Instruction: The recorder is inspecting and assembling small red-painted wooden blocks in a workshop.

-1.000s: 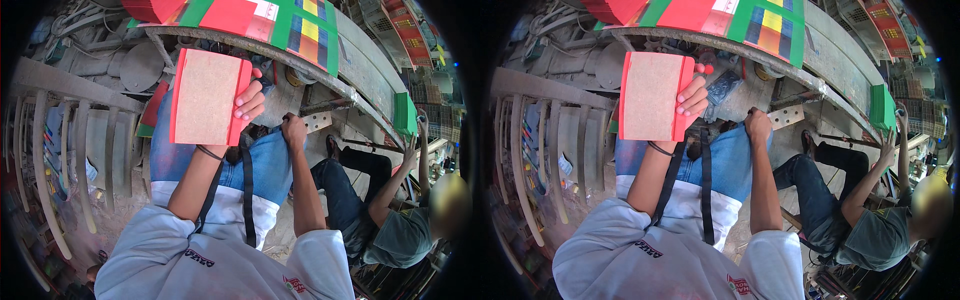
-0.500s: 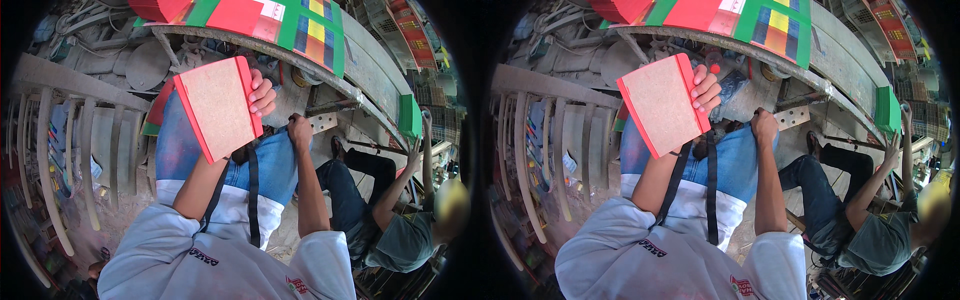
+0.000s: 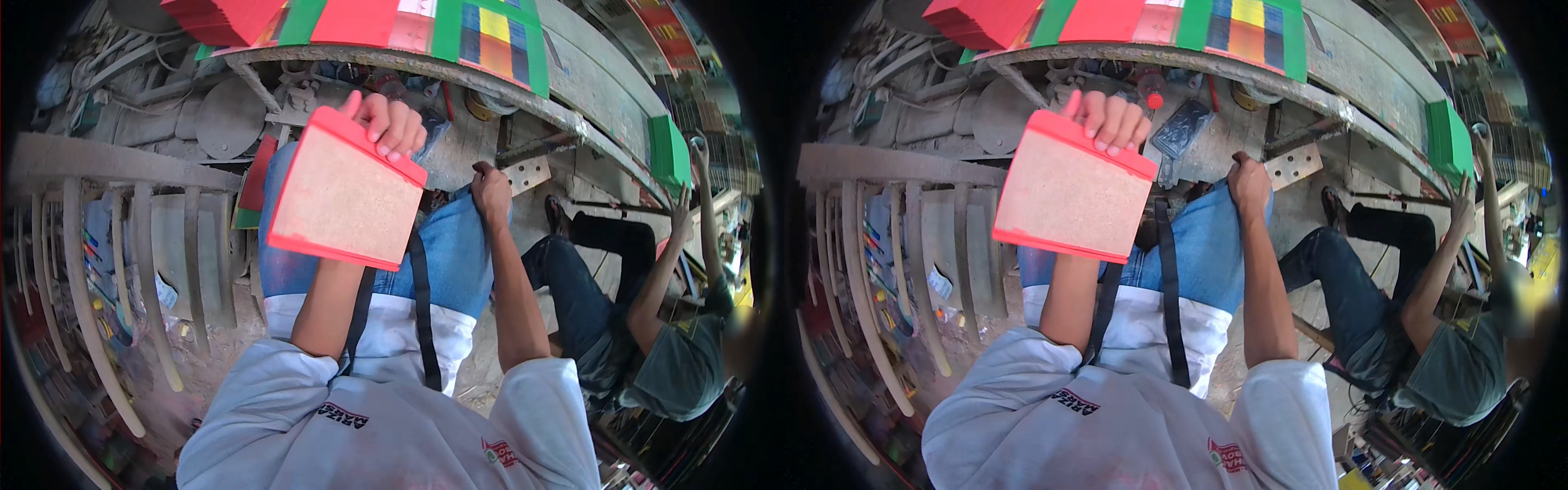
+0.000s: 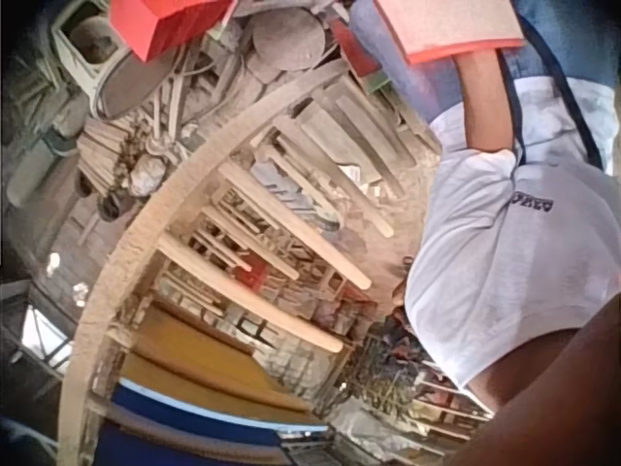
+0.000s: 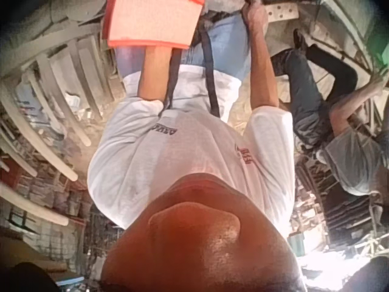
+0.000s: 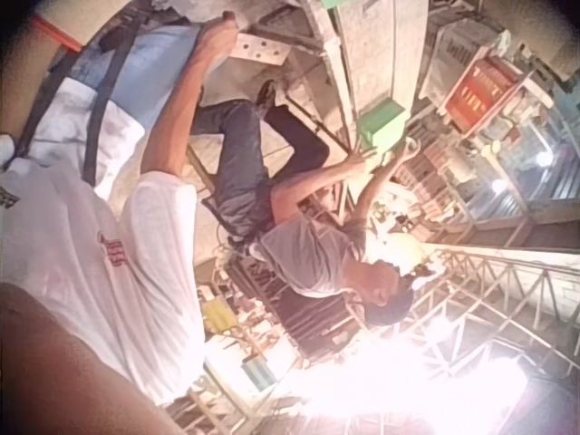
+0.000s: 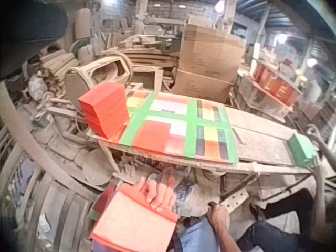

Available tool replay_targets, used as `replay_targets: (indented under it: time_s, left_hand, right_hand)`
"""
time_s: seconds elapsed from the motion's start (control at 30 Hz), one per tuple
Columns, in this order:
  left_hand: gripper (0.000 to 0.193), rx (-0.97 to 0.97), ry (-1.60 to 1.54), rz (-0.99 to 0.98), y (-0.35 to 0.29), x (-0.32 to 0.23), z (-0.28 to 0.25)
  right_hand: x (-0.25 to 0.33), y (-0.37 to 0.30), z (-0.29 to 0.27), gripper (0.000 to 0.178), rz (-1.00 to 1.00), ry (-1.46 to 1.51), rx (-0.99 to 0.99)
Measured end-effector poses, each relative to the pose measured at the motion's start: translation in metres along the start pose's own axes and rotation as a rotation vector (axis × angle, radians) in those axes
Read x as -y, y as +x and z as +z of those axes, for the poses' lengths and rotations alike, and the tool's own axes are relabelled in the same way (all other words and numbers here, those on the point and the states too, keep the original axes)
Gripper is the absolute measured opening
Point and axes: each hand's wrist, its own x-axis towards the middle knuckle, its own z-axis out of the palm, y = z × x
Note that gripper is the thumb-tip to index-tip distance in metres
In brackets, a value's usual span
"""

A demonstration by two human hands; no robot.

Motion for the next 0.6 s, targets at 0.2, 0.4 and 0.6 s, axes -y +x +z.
replay_targets:
  time_s: [0.2, 0.4, 0.6]
  left_hand:
    - [0.034, 0.243, 0.264, 0.242, 0.007, -0.027, 0.018]
    - [0.031, 0.266, 0.362, 0.305, 0.002, -0.041, 0.033]
    - [0.031, 0.166, 0.393, 0.348, -0.004, -0.045, 0.047]
  right_hand:
    - [-0.006, -0.011, -0.012, 0.032, -0.186, 0.544, -0.234]
    - [0.076, -0.081, -0.088, 0.029, -0.071, 1.344, 0.068]
    - [0.154, -0.115, -0.135, 0.015, -0.18, 1.172, 0.284]
